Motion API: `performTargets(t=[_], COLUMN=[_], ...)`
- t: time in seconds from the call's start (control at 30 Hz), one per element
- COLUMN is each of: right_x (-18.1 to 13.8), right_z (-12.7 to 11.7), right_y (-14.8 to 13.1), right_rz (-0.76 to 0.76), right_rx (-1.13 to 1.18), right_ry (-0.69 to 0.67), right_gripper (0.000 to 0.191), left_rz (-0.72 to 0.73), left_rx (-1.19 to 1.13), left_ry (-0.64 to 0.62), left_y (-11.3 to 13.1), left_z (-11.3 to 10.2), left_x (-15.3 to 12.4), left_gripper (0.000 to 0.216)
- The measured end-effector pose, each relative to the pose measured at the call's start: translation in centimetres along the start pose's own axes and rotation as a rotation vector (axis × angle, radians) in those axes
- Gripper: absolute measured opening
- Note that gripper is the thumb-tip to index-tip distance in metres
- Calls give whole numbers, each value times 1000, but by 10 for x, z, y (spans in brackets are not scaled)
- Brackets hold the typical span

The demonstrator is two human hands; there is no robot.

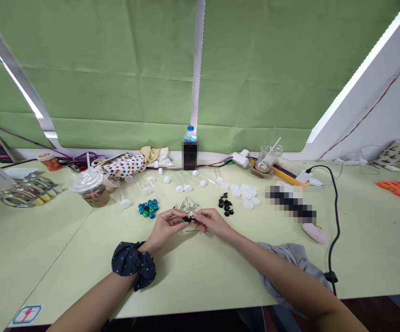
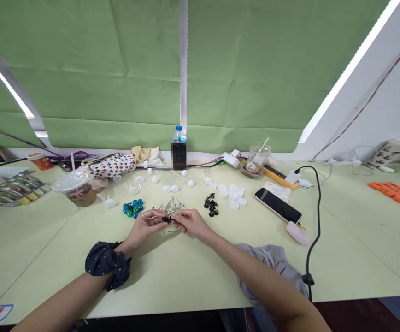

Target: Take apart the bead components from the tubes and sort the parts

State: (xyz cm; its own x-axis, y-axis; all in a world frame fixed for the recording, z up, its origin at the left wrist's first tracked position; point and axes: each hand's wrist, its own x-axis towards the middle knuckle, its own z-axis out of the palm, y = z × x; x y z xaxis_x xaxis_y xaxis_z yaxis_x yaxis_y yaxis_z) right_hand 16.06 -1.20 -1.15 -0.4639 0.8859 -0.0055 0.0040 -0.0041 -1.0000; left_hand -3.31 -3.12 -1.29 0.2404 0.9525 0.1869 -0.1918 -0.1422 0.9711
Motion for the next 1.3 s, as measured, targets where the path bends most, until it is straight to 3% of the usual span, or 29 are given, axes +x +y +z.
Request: performTargets(t=[0.2,0.33,0.67,0.9,1.03,1.3], right_x=[1,1,-1,2,-1,-1], right_z=[1,2,1,0,0,-1], right_y=[0,-4,-2,5,-2,-4], right_rz=[-23,-69,-73,-10,-64,-169], right_rx=[3,34,-19,-43,-25,-128], right_ry=[30,75,16,-31,-6,53], right_gripper=[41,39,35,53,40,32], left_rz=[16,3,28,6,18,18], left_rx=[-1,15,-7,-27,-26,-21], left_ry=[-56,-25,52,44,40,60], left_y=[0,-1,-4,-5,-5,-5], left_z=[1,1,-1,0,-1,-2], left_x=[-1,0,1,1,1,0], left_gripper=[20,21,21,22,21,21])
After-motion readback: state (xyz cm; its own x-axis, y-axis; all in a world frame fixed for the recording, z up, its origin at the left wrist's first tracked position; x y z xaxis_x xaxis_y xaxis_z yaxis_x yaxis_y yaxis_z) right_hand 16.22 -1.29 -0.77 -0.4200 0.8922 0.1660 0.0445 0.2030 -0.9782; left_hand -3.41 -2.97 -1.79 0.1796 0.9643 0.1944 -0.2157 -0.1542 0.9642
